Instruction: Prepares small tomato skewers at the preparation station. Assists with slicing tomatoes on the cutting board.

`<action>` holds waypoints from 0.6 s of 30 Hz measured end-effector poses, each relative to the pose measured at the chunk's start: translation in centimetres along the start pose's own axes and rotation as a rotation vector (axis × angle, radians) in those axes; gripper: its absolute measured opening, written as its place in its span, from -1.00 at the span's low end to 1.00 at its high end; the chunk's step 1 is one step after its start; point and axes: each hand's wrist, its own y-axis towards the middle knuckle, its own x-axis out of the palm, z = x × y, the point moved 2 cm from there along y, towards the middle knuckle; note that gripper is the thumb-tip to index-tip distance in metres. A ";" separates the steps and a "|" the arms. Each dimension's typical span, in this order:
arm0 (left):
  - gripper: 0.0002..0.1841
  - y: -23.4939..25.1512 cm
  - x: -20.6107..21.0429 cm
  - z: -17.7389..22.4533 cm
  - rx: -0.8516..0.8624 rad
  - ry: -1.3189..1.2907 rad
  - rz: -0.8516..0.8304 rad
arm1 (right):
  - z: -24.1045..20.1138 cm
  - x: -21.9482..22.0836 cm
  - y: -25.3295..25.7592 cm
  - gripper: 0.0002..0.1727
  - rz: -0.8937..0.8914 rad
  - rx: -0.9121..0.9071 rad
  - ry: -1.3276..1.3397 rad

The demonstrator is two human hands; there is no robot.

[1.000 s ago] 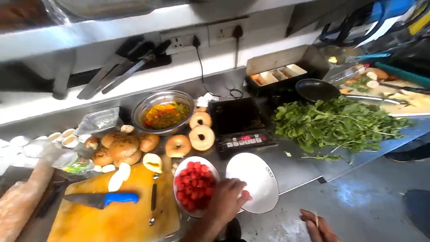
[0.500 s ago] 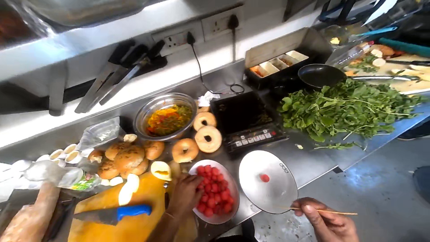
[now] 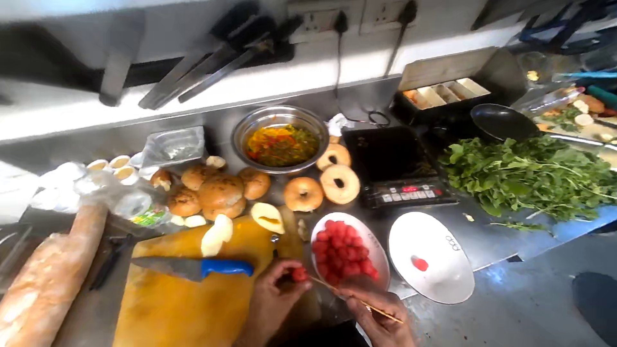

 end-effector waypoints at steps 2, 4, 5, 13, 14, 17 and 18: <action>-0.62 -0.7 -1.4 -0.3 0.001 -0.019 0.021 | 0.3 1.7 0.1 -0.75 -0.033 0.030 0.016; -0.62 -1.1 -2.7 -0.4 -0.008 -0.055 0.015 | 0.5 3.1 0.1 -0.75 -0.055 0.051 0.024; -0.62 -1.3 -3.2 -0.4 -0.006 -0.069 0.014 | 0.6 3.7 0.1 -0.75 -0.057 0.059 0.027; -0.63 -1.9 -6.1 -1.2 0.007 -0.075 -0.032 | 1.2 7.0 -0.8 -0.76 0.028 0.075 -0.009; -0.63 -1.9 -6.4 -1.4 0.005 -0.063 -0.039 | 1.3 7.2 -1.1 -0.76 0.055 0.086 -0.036; -0.64 -2.0 -6.7 -1.6 -0.011 -0.038 -0.064 | 1.3 7.6 -1.7 -0.76 0.112 0.092 -0.075; -0.65 -2.1 -6.8 -1.7 -0.014 -0.037 -0.072 | 1.2 7.7 -1.8 -0.76 0.107 0.089 -0.050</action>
